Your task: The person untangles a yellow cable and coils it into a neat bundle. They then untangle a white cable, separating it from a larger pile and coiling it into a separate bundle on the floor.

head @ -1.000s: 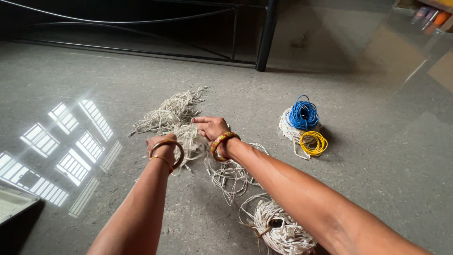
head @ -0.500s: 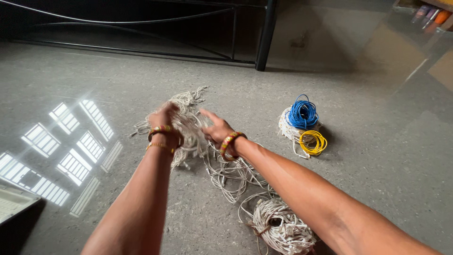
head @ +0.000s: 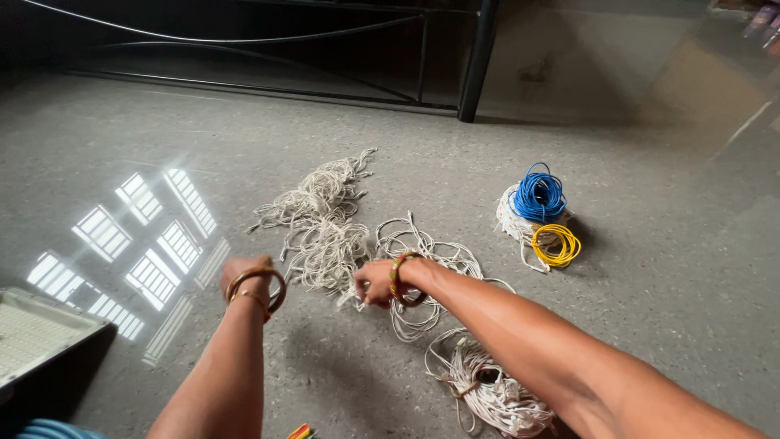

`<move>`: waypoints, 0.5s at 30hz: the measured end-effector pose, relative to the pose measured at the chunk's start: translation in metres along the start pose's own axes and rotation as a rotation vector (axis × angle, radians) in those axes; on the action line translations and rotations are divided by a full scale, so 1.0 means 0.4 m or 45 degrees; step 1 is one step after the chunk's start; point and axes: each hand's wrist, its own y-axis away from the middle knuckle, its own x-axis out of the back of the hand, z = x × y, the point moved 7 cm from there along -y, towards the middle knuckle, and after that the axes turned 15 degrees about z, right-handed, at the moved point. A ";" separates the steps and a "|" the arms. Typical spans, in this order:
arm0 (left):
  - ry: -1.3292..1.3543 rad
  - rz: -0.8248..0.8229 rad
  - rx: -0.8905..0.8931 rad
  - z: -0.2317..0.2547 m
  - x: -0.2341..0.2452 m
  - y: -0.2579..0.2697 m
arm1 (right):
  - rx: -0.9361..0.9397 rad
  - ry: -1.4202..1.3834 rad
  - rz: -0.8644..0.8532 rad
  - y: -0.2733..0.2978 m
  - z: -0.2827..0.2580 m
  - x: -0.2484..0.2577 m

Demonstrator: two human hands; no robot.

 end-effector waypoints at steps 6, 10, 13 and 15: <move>-0.178 -0.227 -0.796 0.256 -0.225 0.122 | 0.012 0.100 0.135 0.062 0.024 0.035; -0.193 -0.362 -0.273 0.201 -0.347 0.193 | -0.018 0.140 0.017 0.060 0.035 0.016; -0.438 -0.298 -0.541 0.125 -0.402 0.190 | -0.028 0.087 0.012 0.067 0.038 0.009; -0.430 -0.213 -0.561 0.071 -0.441 0.143 | -0.014 -0.021 0.004 0.069 0.041 0.009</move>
